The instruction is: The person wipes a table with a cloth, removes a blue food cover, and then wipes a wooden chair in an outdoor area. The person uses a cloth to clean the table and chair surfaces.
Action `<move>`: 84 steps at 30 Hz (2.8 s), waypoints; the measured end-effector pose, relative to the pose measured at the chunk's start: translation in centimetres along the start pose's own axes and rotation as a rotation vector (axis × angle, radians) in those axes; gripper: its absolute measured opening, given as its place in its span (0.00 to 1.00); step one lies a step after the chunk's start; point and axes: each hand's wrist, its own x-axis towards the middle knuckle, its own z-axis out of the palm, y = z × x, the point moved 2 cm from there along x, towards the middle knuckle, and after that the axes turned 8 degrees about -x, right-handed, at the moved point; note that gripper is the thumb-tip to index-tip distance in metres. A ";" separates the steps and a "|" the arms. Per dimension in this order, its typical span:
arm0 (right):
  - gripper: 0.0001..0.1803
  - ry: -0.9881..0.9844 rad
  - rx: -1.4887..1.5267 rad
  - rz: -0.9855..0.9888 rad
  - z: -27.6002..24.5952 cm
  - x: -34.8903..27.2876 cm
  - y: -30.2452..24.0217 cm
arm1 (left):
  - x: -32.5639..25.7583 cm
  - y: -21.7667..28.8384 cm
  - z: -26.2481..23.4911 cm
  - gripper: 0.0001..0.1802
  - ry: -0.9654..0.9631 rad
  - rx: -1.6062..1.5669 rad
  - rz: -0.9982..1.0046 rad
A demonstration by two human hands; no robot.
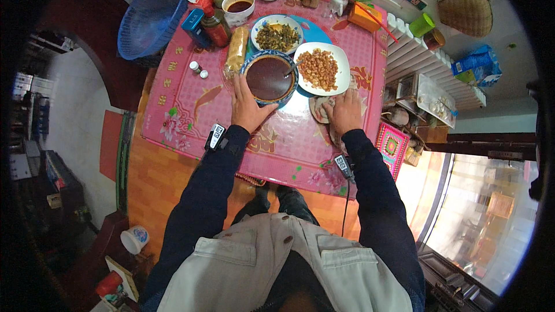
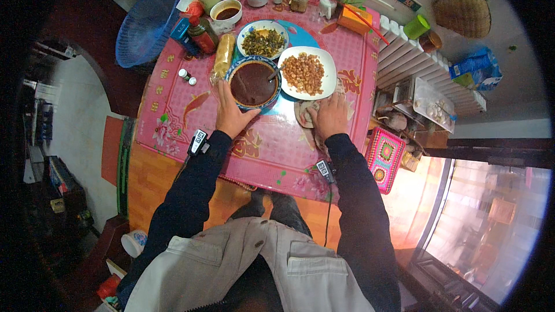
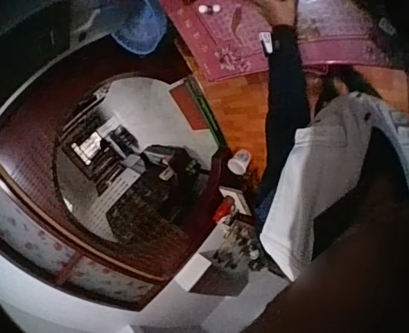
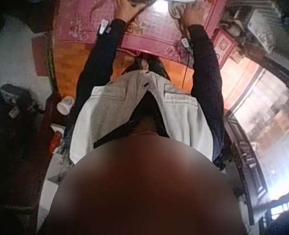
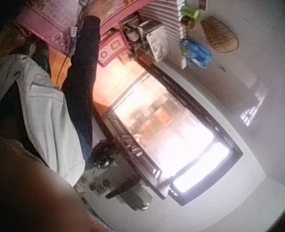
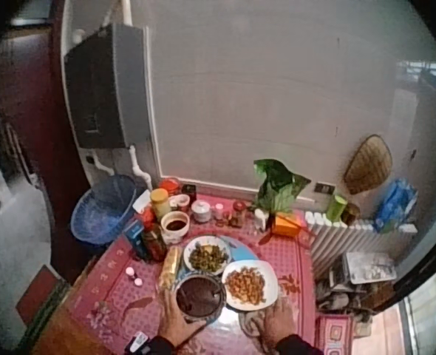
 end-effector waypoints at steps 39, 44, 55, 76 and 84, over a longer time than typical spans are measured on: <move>0.29 -0.285 1.027 0.088 -5.5 -7.7 -21.9 | -19.2 -3.5 -17.5 0.46 0.340 -0.233 -0.021; 0.34 0.089 0.518 0.031 -6.9 -12.5 -13.3 | -18.8 1.6 -11.4 0.44 -0.146 0.076 0.107; 0.33 -0.069 0.210 0.270 -6.5 -27.9 1.1 | -7.2 -8.9 -10.9 0.37 -0.170 0.488 0.082; 0.31 -0.232 0.284 0.959 -4.9 -50.5 10.5 | -5.9 21.3 20.9 0.40 -0.585 0.186 0.682; 0.30 -0.322 0.239 1.126 -4.1 -60.1 7.5 | 5.0 26.9 33.5 0.36 -0.351 0.299 0.608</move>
